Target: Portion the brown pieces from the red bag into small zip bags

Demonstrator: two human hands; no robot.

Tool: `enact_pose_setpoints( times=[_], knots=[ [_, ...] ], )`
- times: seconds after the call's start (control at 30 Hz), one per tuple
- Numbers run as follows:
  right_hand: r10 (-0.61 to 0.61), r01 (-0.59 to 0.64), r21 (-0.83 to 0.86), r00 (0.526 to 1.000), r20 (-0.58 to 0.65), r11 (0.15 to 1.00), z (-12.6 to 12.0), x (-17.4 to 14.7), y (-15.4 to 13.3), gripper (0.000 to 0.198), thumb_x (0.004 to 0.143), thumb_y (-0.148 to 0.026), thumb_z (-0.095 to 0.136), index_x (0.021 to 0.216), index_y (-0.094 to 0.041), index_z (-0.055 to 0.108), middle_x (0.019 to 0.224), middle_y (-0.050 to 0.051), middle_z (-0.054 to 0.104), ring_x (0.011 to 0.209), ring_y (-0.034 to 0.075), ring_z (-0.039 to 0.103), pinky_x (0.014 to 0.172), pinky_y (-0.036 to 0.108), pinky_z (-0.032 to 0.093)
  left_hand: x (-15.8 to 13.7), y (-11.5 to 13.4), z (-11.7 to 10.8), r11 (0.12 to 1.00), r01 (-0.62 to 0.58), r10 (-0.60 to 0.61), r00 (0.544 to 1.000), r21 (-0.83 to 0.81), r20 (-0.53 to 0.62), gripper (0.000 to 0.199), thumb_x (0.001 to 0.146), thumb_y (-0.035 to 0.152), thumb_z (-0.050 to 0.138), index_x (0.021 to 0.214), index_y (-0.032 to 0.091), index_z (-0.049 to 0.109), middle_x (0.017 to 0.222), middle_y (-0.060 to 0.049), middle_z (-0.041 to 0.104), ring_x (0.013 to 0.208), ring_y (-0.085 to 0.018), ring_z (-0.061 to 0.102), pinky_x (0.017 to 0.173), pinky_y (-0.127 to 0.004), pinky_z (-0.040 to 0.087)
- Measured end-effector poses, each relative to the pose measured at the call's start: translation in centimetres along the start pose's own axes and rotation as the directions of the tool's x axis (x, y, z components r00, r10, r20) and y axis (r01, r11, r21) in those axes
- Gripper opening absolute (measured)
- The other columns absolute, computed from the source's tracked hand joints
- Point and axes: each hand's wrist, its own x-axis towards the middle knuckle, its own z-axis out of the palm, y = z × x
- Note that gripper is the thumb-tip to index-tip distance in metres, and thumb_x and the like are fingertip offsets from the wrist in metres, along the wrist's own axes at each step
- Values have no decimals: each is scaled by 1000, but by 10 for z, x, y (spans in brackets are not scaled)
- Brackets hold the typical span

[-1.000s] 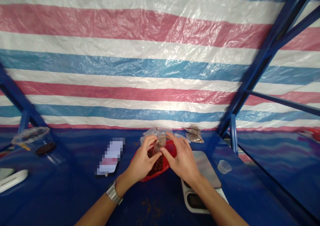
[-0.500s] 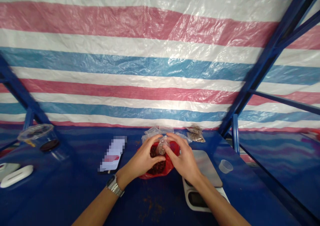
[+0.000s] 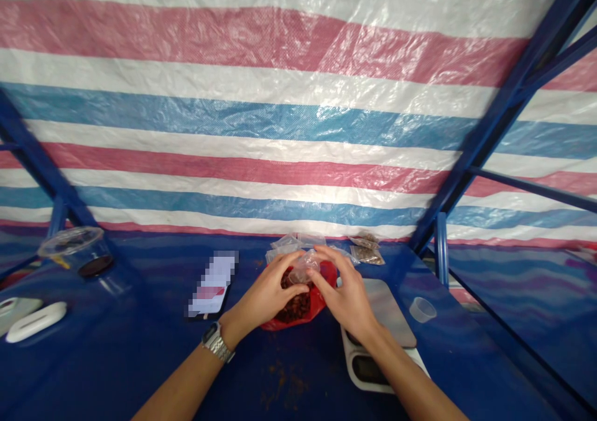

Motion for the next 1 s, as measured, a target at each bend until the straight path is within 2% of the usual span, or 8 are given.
enact_pose_setpoints(
  times=[0.23,0.37,0.53,0.67,0.8,0.87,0.93,1.0],
  knots=[
    [9,-9,19,1000,-4,1000,-1,1,-2,35,97,-36,67,130,-27,66,124,7,76,116,28,71,104,45,55,2,5,-1,999,5,-7,999,-41,-33,55,89,27,76,141,29,58,146,-8,64,136,-28,60,120,-47,44],
    [-1,1,26,1000,-13,1000,-1,1,-3,33,96,-35,67,128,-27,67,125,7,76,115,27,71,103,44,56,2,6,-3,998,8,-9,1000,-59,-20,60,87,25,78,144,29,56,148,-8,63,139,-28,58,122,-46,42],
    [-20,20,27,1000,-14,999,-3,1,-5,31,97,-35,66,126,-26,67,122,7,77,111,26,72,100,43,56,4,6,-2,994,22,-25,999,-103,-35,55,88,27,76,140,29,59,146,-6,65,137,-26,60,121,-43,43],
    [-43,42,-26,998,-40,999,-13,9,0,38,97,-37,65,134,-25,63,125,9,75,114,27,71,102,46,54,7,6,-5,974,79,-103,989,-210,-104,57,89,34,76,142,27,53,135,-7,71,124,-25,68,112,-40,50],
    [-20,-16,-208,986,-166,978,-36,25,29,34,101,-42,57,127,-22,67,122,11,76,111,29,71,100,47,54,15,-7,-19,967,166,-225,911,-192,-347,59,91,40,71,144,25,49,117,-5,75,106,-24,72,97,-37,55],
    [-2,-38,-330,993,-122,943,-50,30,52,31,101,-42,55,117,-22,72,116,11,77,105,30,73,94,46,56,18,-19,-27,974,202,-228,876,-105,-426,58,93,43,68,145,25,51,122,-7,72,108,-25,70,98,-39,54],
    [41,-67,-461,997,-66,885,-64,32,76,29,101,-39,53,112,-22,75,113,11,78,103,30,74,92,45,56,19,-31,-31,977,213,-184,871,12,-456,58,95,46,65,147,23,53,130,-11,68,116,-28,65,104,-44,51],
    [106,-105,-589,994,-33,801,-74,28,98,30,101,-36,51,110,-22,76,114,12,79,103,31,74,90,45,57,18,-42,-30,974,207,-152,897,90,-416,59,97,48,61,150,23,53,134,-14,67,123,-31,61,109,-51,47]
  ],
)
